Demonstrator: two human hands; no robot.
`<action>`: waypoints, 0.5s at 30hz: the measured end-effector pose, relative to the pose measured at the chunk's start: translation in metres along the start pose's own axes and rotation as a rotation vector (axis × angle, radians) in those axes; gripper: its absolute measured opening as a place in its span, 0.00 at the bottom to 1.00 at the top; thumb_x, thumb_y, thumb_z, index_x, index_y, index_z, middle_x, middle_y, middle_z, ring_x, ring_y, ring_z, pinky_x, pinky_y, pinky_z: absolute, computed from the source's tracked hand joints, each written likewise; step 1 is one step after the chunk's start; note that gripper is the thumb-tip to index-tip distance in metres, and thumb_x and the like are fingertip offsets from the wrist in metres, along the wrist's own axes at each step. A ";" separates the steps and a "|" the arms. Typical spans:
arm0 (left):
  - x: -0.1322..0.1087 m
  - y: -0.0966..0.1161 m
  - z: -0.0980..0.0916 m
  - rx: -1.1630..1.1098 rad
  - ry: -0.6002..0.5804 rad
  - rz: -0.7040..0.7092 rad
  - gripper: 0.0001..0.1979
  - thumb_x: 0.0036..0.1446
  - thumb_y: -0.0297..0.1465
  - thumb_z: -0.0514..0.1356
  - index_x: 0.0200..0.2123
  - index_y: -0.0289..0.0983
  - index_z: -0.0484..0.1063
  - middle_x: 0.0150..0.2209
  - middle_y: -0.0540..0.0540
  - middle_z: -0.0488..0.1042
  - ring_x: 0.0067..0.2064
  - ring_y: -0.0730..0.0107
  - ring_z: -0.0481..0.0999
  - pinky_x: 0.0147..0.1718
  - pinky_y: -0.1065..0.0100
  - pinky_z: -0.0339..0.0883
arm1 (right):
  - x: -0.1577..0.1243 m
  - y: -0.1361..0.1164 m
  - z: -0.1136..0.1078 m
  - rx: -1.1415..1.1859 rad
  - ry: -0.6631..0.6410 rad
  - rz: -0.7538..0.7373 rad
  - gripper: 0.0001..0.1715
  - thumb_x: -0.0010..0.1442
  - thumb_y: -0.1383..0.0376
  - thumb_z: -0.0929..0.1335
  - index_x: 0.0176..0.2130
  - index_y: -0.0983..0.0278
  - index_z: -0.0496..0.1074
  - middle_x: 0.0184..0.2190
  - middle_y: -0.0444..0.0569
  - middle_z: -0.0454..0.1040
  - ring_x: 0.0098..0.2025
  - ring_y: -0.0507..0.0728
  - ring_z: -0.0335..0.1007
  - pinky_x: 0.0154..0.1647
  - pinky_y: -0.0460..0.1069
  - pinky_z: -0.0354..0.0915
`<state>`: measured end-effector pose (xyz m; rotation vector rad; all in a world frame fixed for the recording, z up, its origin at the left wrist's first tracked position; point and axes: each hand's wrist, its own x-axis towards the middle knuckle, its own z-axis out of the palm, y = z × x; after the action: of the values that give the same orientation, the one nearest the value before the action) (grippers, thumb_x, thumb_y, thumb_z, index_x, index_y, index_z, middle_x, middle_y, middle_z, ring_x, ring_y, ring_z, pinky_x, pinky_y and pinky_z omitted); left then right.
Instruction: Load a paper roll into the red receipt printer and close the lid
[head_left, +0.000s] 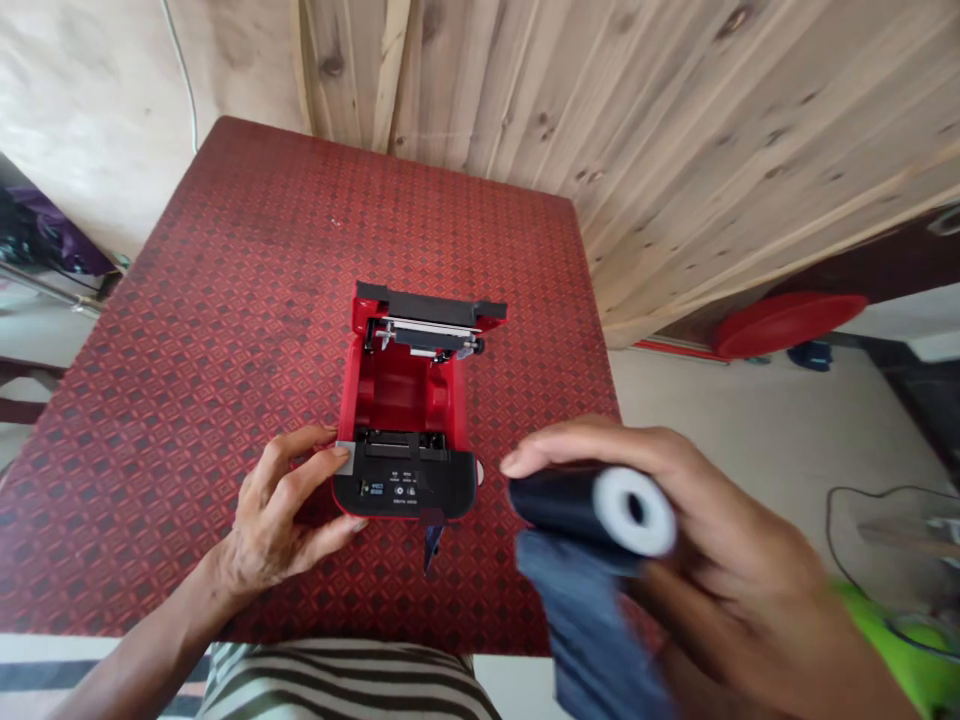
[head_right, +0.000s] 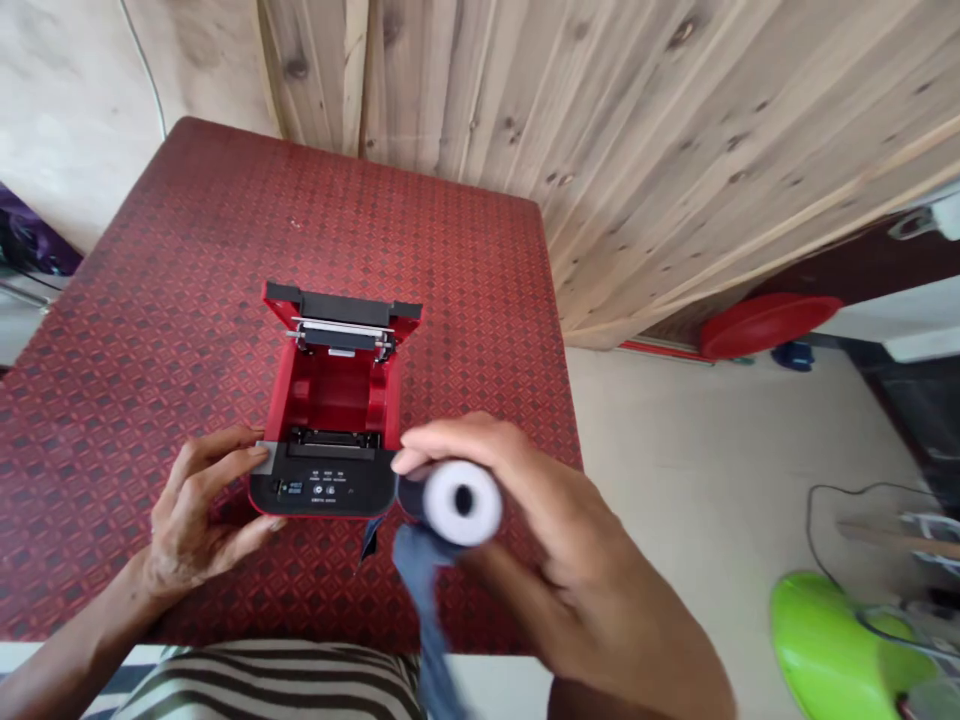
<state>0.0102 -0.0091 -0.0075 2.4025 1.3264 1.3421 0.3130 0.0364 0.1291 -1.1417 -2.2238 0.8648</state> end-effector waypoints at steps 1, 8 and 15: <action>-0.001 0.000 0.000 0.005 -0.006 -0.004 0.25 0.67 0.38 0.66 0.61 0.32 0.69 0.53 0.33 0.75 0.53 0.56 0.79 0.48 0.61 0.79 | 0.007 -0.006 0.005 -0.087 -0.009 -0.012 0.18 0.73 0.65 0.68 0.60 0.56 0.69 0.50 0.49 0.81 0.50 0.59 0.80 0.51 0.51 0.76; -0.003 0.000 0.000 -0.002 -0.036 -0.019 0.23 0.69 0.41 0.63 0.60 0.33 0.69 0.54 0.33 0.74 0.53 0.59 0.78 0.48 0.63 0.79 | 0.064 -0.007 0.067 -0.653 -0.131 -0.128 0.15 0.63 0.80 0.70 0.46 0.65 0.73 0.38 0.51 0.79 0.41 0.63 0.77 0.44 0.58 0.74; -0.003 0.002 -0.001 -0.019 -0.053 -0.046 0.22 0.70 0.41 0.62 0.59 0.32 0.69 0.54 0.32 0.74 0.53 0.59 0.78 0.47 0.63 0.80 | 0.090 -0.007 0.081 -0.738 -0.312 0.044 0.13 0.68 0.78 0.67 0.47 0.65 0.75 0.43 0.55 0.81 0.50 0.65 0.78 0.48 0.57 0.72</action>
<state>0.0100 -0.0126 -0.0082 2.3635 1.3408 1.2642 0.2072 0.0837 0.0915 -1.4414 -2.9054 0.2215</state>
